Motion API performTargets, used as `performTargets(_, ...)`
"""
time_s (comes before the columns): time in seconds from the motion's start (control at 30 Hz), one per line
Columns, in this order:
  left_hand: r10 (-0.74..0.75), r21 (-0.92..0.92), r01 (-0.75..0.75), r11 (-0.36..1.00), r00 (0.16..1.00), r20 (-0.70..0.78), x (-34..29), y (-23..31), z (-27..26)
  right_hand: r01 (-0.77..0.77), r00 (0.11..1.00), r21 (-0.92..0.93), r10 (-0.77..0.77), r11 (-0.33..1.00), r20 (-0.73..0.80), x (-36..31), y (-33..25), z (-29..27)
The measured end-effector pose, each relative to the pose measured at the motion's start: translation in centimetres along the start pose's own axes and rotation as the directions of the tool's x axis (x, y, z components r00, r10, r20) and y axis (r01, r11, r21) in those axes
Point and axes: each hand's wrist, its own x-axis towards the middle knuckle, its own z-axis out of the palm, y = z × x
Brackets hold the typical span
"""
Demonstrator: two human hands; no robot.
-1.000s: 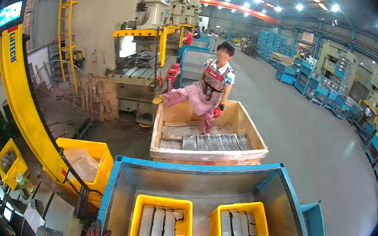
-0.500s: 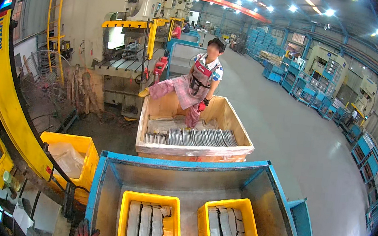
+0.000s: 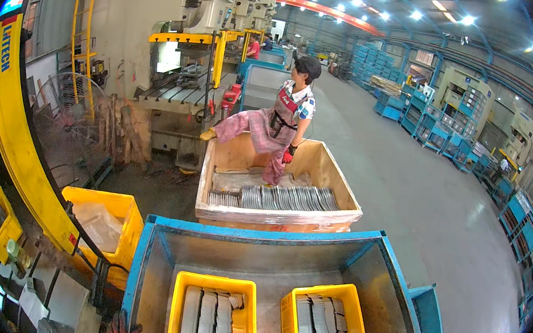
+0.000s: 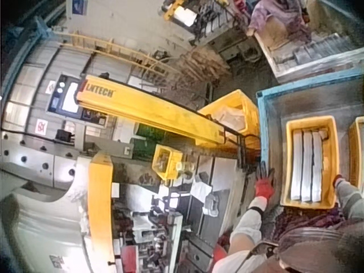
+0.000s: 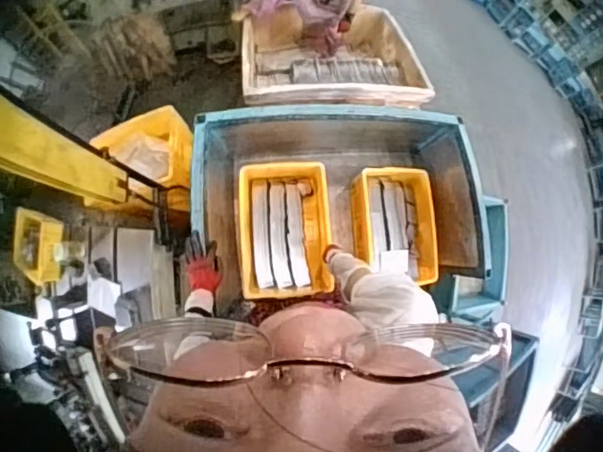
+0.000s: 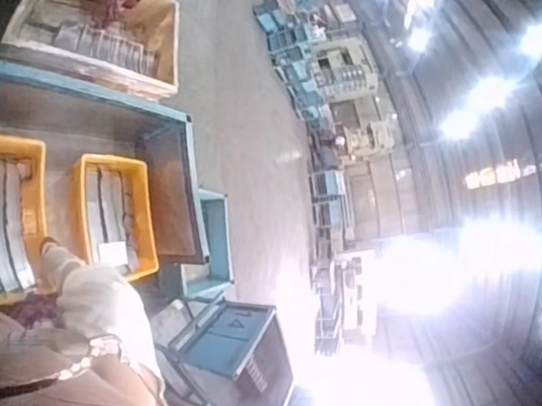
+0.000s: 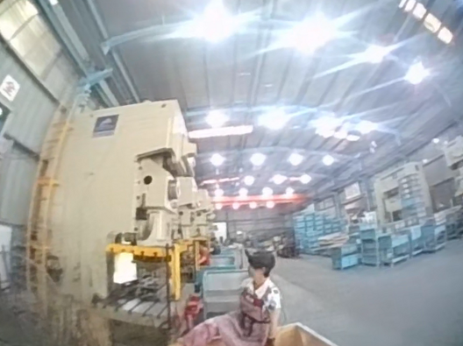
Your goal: Inspect stamped metal parts for defects and sort them into bins.
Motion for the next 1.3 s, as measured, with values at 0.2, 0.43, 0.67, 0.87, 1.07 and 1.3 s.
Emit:
performTargets(0.2, 0.004, 0.024, -0.003, 1.0, 0.999, -0.044, 0.1, -0.6, 1.0, 0.006, 1.0, -0.014, -0.006, 1.0, 0.0, 0.2, -0.1, 0.0)
performTargets(0.43, -0.005, -0.058, 0.005, 0.998, 1.0, 0.003, 0.0, -0.3, -0.2, 0.009, 1.0, -0.036, -0.008, 0.999, 0.006, 0.4, -0.1, -0.1)
performTargets(0.67, -0.014, -0.037, 0.015, 0.999, 1.0, 0.025, 0.1, -0.6, 0.7, 0.005, 1.0, -0.045, -0.005, 0.999, 0.001, 0.5, -0.3, -0.5)
performTargets(0.87, -0.195, -0.379, 0.12, 0.918, 0.967, -0.167, 2.2, -4.8, 7.9, 0.007, 1.0, -0.057, -0.007, 0.998, 0.002, 0.1, -0.9, -1.0)
performTargets(1.07, 0.017, 0.075, -0.015, 0.997, 1.0, -0.024, 0.3, -0.8, 1.3, 0.006, 1.0, -0.072, -0.005, 0.997, 0.007, 0.4, -0.7, -0.9)
performTargets(1.3, -0.025, -0.006, 0.025, 1.0, 1.0, 0.018, 0.3, 0.3, -0.7, 0.018, 1.0, -0.091, -0.016, 0.996, 0.017, 0.8, -0.5, -0.5)
